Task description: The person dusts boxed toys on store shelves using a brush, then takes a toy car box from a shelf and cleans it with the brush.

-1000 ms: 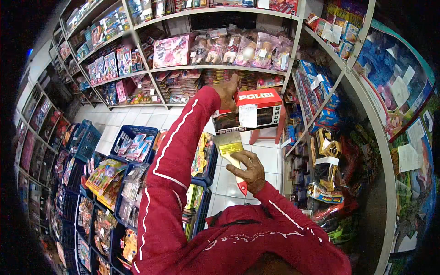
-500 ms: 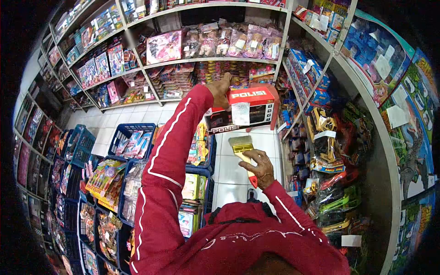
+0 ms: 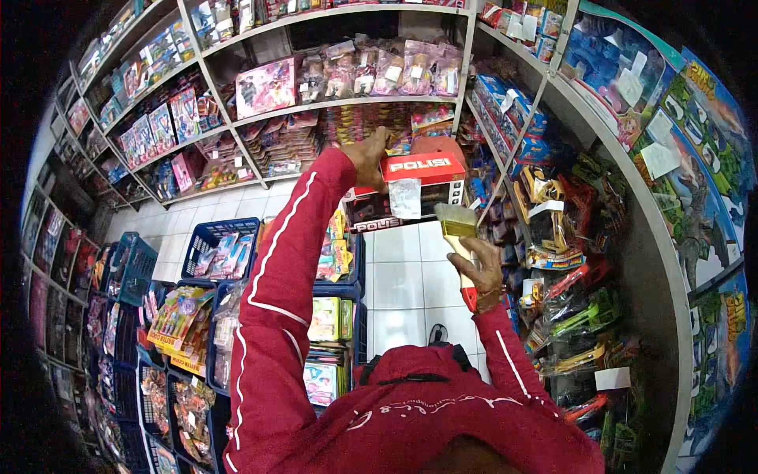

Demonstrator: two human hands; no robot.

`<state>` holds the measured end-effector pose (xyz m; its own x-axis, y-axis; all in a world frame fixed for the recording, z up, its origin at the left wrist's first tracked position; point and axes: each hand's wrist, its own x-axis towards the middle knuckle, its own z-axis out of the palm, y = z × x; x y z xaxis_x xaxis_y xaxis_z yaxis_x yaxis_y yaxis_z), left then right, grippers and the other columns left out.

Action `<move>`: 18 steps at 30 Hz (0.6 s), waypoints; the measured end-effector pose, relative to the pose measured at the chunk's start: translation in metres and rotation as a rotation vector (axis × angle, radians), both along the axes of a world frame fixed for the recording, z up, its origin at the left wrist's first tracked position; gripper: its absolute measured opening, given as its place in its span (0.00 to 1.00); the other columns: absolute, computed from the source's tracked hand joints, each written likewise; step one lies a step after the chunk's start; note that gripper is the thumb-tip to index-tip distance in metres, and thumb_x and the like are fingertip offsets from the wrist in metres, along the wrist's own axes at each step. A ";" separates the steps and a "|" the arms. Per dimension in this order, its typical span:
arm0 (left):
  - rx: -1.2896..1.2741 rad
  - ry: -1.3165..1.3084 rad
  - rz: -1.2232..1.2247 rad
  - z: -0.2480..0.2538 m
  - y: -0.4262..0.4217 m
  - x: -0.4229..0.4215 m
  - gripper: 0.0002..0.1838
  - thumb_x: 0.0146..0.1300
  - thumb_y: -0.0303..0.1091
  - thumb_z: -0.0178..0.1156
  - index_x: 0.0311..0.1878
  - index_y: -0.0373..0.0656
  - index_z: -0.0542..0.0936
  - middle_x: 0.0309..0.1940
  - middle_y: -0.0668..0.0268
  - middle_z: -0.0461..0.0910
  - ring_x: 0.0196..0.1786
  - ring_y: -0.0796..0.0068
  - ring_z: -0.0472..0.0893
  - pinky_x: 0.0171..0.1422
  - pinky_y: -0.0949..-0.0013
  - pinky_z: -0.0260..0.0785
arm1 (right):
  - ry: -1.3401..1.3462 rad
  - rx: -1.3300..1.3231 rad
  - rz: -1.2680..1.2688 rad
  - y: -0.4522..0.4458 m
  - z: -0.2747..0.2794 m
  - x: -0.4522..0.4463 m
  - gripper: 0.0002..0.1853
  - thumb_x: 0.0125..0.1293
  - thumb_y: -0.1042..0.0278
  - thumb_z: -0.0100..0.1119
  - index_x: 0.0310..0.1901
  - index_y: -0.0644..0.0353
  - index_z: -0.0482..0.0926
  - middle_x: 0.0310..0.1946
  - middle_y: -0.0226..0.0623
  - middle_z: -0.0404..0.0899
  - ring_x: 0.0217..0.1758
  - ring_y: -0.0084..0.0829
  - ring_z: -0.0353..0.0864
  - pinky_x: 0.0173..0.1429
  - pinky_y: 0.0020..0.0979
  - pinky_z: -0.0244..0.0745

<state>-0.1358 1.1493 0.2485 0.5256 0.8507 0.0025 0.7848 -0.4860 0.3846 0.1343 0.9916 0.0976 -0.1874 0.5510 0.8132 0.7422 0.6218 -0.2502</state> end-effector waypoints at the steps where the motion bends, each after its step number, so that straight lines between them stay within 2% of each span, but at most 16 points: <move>1: 0.041 0.012 -0.011 -0.003 -0.002 0.001 0.53 0.41 0.34 0.77 0.64 0.36 0.49 0.52 0.50 0.74 0.47 0.57 0.79 0.51 0.60 0.73 | 0.001 -0.005 0.013 0.000 0.002 0.002 0.18 0.51 0.74 0.66 0.43 0.40 0.83 0.48 0.33 0.78 0.54 0.40 0.75 0.56 0.37 0.72; 4: 0.004 0.004 -0.015 -0.002 -0.008 0.004 0.49 0.42 0.32 0.76 0.62 0.39 0.52 0.49 0.51 0.75 0.46 0.57 0.80 0.51 0.58 0.73 | -0.005 -0.109 0.099 -0.005 -0.011 0.014 0.18 0.49 0.74 0.66 0.43 0.41 0.84 0.48 0.33 0.79 0.54 0.39 0.74 0.57 0.37 0.71; 7: 0.067 -0.016 0.000 -0.011 -0.010 0.006 0.45 0.41 0.29 0.76 0.58 0.40 0.55 0.47 0.52 0.75 0.46 0.57 0.80 0.50 0.57 0.73 | 0.028 -0.057 0.026 -0.013 -0.006 0.019 0.18 0.49 0.74 0.66 0.42 0.41 0.84 0.48 0.34 0.79 0.53 0.39 0.75 0.57 0.37 0.71; 10: 0.025 -0.021 -0.065 -0.013 -0.014 0.010 0.43 0.40 0.28 0.76 0.54 0.41 0.56 0.46 0.53 0.75 0.46 0.56 0.80 0.51 0.56 0.73 | 0.017 0.019 -0.037 -0.015 0.005 0.023 0.15 0.52 0.73 0.64 0.41 0.42 0.84 0.48 0.33 0.79 0.52 0.39 0.75 0.55 0.37 0.72; 13: -0.005 -0.102 -0.038 -0.010 -0.028 0.017 0.41 0.38 0.28 0.77 0.51 0.41 0.58 0.47 0.52 0.75 0.47 0.57 0.79 0.50 0.56 0.73 | 0.020 -0.069 0.040 -0.018 0.005 0.033 0.14 0.50 0.74 0.66 0.39 0.45 0.84 0.46 0.33 0.79 0.50 0.39 0.76 0.52 0.37 0.73; 15: -0.055 -0.081 -0.026 -0.006 -0.037 0.020 0.43 0.37 0.29 0.77 0.53 0.40 0.57 0.49 0.51 0.74 0.50 0.56 0.78 0.53 0.56 0.72 | 0.022 -0.082 0.048 -0.030 0.013 0.037 0.13 0.48 0.74 0.67 0.37 0.46 0.84 0.45 0.34 0.79 0.49 0.39 0.76 0.51 0.37 0.73; 18: -0.080 -0.015 -0.026 -0.010 -0.048 0.029 0.46 0.36 0.29 0.77 0.56 0.38 0.55 0.53 0.48 0.72 0.56 0.53 0.76 0.58 0.57 0.70 | 0.152 -0.029 0.044 -0.042 0.056 0.042 0.11 0.51 0.78 0.66 0.38 0.58 0.83 0.44 0.39 0.79 0.46 0.40 0.77 0.50 0.36 0.72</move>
